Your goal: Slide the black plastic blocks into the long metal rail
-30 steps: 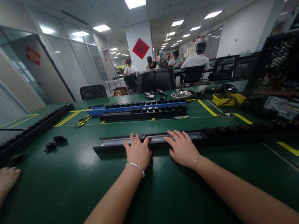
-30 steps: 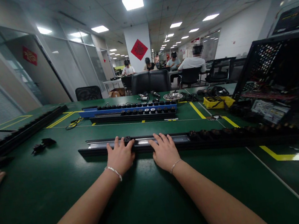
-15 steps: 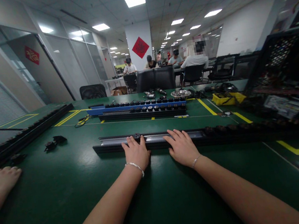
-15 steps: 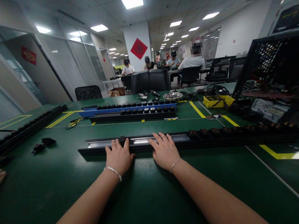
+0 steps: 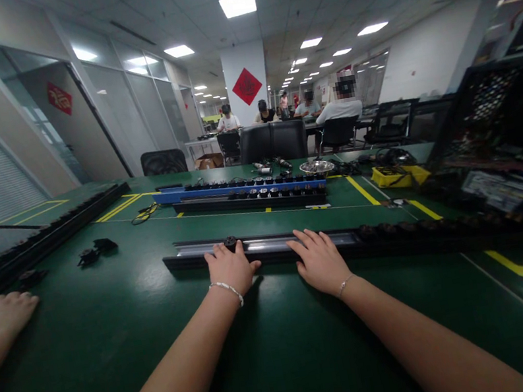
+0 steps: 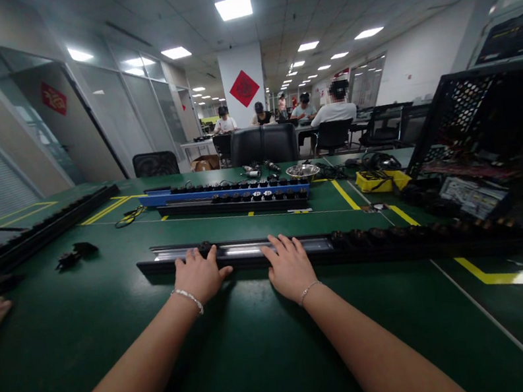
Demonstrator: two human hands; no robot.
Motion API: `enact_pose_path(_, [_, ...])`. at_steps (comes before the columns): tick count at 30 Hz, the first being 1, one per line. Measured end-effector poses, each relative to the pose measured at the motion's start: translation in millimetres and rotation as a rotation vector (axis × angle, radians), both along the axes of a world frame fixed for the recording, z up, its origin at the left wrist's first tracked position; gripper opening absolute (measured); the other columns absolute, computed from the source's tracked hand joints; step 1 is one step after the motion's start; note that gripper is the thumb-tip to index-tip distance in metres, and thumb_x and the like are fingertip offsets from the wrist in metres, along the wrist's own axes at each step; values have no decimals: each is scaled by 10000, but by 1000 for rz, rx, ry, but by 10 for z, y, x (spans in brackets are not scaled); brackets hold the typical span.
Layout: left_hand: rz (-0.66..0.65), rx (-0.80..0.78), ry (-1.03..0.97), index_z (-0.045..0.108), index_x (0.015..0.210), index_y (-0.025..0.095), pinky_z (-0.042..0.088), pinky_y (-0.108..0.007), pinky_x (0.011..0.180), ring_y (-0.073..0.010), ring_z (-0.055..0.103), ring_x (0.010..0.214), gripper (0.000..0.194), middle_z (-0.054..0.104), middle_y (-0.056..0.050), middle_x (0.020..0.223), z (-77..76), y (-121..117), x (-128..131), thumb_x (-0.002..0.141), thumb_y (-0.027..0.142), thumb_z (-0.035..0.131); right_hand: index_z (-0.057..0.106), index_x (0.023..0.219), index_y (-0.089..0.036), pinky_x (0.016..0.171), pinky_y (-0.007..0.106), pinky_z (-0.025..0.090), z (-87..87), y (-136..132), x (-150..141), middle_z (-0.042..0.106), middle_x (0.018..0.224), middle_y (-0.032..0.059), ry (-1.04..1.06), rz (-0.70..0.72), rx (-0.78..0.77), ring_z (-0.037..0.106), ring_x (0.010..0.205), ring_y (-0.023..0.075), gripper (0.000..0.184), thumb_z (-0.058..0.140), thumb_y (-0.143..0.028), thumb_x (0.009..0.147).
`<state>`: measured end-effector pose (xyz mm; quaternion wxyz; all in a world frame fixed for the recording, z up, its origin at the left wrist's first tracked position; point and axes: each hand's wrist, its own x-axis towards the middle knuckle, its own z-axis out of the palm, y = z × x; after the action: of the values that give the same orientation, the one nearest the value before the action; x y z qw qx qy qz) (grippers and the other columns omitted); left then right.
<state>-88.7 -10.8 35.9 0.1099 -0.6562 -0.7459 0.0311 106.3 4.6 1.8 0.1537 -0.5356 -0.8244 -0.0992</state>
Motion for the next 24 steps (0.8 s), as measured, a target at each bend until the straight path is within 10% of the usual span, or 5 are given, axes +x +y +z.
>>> enact_pose_path(24, [13,-126,-79,394,1370,272,321,-562,962,-351,354,1290,608,468,-171,1361,160,66,-295,825,542,415,534,1230,-248,1027,412,279,-18,34,38,431,1406,55,9,37,22,351,1282,258,375,410,-245,876])
